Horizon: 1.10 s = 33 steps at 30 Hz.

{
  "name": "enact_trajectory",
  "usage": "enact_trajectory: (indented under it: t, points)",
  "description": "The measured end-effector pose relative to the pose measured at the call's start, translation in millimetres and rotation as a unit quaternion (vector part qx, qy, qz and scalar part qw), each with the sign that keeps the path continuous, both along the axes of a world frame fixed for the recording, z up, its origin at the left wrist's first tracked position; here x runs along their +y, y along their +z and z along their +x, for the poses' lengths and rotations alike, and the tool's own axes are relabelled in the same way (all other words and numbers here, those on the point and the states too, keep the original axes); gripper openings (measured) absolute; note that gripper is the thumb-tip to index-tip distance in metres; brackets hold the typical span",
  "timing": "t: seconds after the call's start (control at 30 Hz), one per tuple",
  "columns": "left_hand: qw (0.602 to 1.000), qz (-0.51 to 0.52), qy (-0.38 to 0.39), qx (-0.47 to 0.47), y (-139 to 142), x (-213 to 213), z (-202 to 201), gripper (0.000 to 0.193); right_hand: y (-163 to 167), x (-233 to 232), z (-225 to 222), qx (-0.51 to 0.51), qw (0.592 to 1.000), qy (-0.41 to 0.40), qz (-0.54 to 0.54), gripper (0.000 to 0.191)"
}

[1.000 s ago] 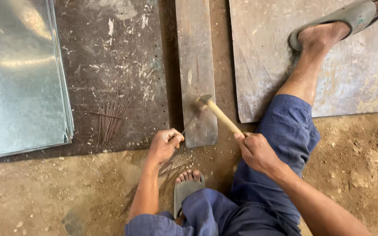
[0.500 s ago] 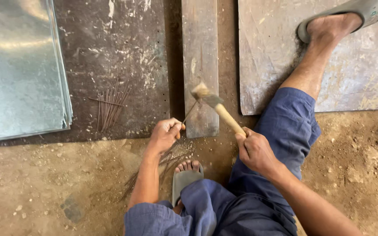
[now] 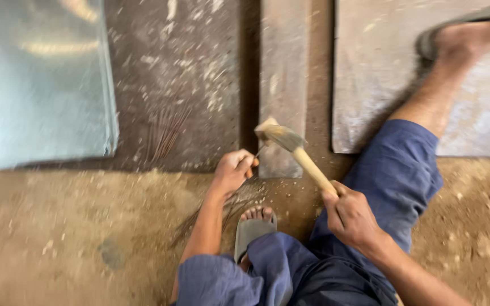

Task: The person sits on the ground and hammers the tips of thin metal nails against a flat metal plate to point them, holding each nail in one hand and striking it with a hammer in the other, then sets finished nails aside and picks up the next one.

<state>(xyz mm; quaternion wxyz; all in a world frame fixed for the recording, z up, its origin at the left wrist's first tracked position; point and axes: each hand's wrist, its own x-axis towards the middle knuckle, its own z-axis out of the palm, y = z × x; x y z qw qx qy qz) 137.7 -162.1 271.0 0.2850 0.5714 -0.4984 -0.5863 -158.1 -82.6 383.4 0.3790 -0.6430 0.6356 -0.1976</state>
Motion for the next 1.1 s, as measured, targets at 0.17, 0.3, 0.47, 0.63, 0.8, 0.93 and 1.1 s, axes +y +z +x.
enact_trajectory:
  t: [0.17,0.3,0.47,0.63,0.8,0.93,1.1]
  points:
    - [0.99,0.092,0.056,0.096,0.0,0.8,8.0,0.017,-16.7,-12.0,-0.9,0.123,0.987,0.085,-0.056,0.052]
    - [0.969,-0.033,0.225,-0.097,-2.7,6.7,63.0,0.015,-36.2,5.7,-8.2,0.092,0.992,0.065,-0.059,0.049]
    - [0.795,-0.206,0.301,-0.485,12.2,-15.1,169.4,0.01,-54.5,16.6,1.3,0.07,0.997,0.001,-0.02,0.048]
    - [0.791,-0.075,0.247,-0.555,34.9,-35.7,184.7,0.032,-56.8,10.4,2.9,0.057,0.997,0.01,-0.046,0.056]
    - [0.789,0.05,0.233,-0.566,47.5,-73.3,155.3,0.072,-55.3,10.5,3.3,0.054,0.998,0.014,-0.037,0.057]
    - [0.793,0.052,0.27,-0.544,53.0,-95.8,144.1,0.076,-48.9,8.0,10.6,0.031,0.998,0.017,-0.061,0.057]
    - [0.822,0.008,0.239,-0.516,50.9,-81.6,153.2,0.043,-44.2,10.7,16.5,0.047,0.998,-0.005,-0.045,0.038]
